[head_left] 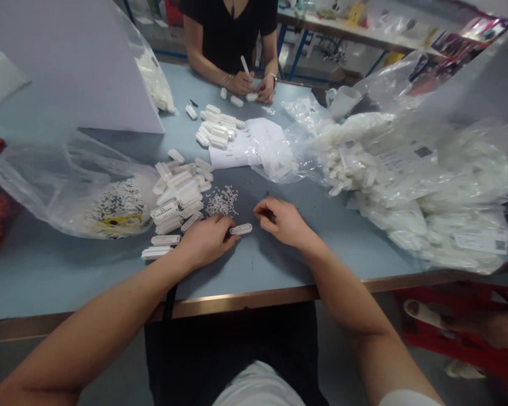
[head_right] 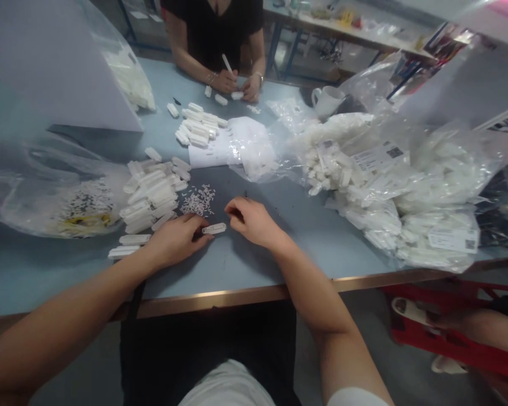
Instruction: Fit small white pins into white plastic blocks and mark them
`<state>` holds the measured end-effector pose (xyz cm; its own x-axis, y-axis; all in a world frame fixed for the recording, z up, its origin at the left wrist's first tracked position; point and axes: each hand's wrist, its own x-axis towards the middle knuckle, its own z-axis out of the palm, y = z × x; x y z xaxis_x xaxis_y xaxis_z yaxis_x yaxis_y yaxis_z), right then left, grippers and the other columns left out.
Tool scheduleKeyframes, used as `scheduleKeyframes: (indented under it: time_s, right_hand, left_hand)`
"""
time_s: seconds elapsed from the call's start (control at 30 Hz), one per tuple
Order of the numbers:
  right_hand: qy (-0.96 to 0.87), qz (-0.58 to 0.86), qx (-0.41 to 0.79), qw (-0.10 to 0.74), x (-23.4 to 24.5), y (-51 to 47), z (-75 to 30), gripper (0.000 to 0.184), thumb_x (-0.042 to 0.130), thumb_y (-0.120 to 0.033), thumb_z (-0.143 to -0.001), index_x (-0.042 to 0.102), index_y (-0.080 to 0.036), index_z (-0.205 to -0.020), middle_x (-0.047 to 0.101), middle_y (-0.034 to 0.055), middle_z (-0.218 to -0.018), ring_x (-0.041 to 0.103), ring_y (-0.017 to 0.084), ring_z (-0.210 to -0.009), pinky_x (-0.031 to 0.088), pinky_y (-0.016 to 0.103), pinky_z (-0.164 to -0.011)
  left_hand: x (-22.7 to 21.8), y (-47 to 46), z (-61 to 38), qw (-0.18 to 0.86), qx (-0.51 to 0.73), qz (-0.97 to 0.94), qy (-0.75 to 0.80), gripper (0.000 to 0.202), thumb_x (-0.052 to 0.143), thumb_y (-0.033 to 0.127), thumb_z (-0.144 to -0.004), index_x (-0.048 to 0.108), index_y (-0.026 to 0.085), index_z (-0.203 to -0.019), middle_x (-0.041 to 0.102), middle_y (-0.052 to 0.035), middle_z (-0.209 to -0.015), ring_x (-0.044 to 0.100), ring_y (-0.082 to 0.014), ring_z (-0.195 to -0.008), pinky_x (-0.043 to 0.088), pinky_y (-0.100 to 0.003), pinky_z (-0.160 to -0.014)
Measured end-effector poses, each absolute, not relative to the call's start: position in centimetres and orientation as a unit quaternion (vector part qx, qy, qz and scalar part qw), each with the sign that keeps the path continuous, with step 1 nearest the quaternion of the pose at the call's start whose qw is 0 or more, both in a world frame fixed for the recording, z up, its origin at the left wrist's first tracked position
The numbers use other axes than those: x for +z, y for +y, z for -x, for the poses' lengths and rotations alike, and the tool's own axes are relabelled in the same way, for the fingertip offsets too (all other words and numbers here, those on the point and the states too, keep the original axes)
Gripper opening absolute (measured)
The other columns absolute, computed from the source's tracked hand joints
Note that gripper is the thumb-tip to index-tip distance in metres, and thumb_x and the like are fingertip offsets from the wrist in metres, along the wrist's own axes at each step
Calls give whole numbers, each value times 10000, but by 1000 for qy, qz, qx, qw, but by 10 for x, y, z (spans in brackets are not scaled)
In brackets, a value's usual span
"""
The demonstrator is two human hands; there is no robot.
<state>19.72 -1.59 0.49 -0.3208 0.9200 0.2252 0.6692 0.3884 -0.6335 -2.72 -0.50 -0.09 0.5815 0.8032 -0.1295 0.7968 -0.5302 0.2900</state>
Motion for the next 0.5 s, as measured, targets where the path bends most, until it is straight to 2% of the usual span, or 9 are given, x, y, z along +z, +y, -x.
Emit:
scheduleKeyframes:
  time_s: [0.2, 0.5]
  right_hand:
    - [-836, 455, 202, 231, 5, -22, -202, 159, 457, -135, -927, 601, -190, -965, 658, 62, -948, 599, 166, -883, 475, 294, -791]
    - [-891, 390, 104, 206, -6, -19, -198, 155, 487, -122, -948, 632, -171, -925, 639, 65, -881, 554, 189, -890, 499, 314, -802]
  left_hand:
    - [-7, -3, 29, 161, 30, -871, 462, 347, 522, 455, -893, 635, 191, -1090, 683, -89, -1011, 662, -256, -882, 492, -350, -759]
    - [-8, -5, 29, 146, 36, -874, 461, 325, 536, 443, -893, 643, 192, -1070, 689, -85, -990, 669, -247, -854, 491, -341, -736]
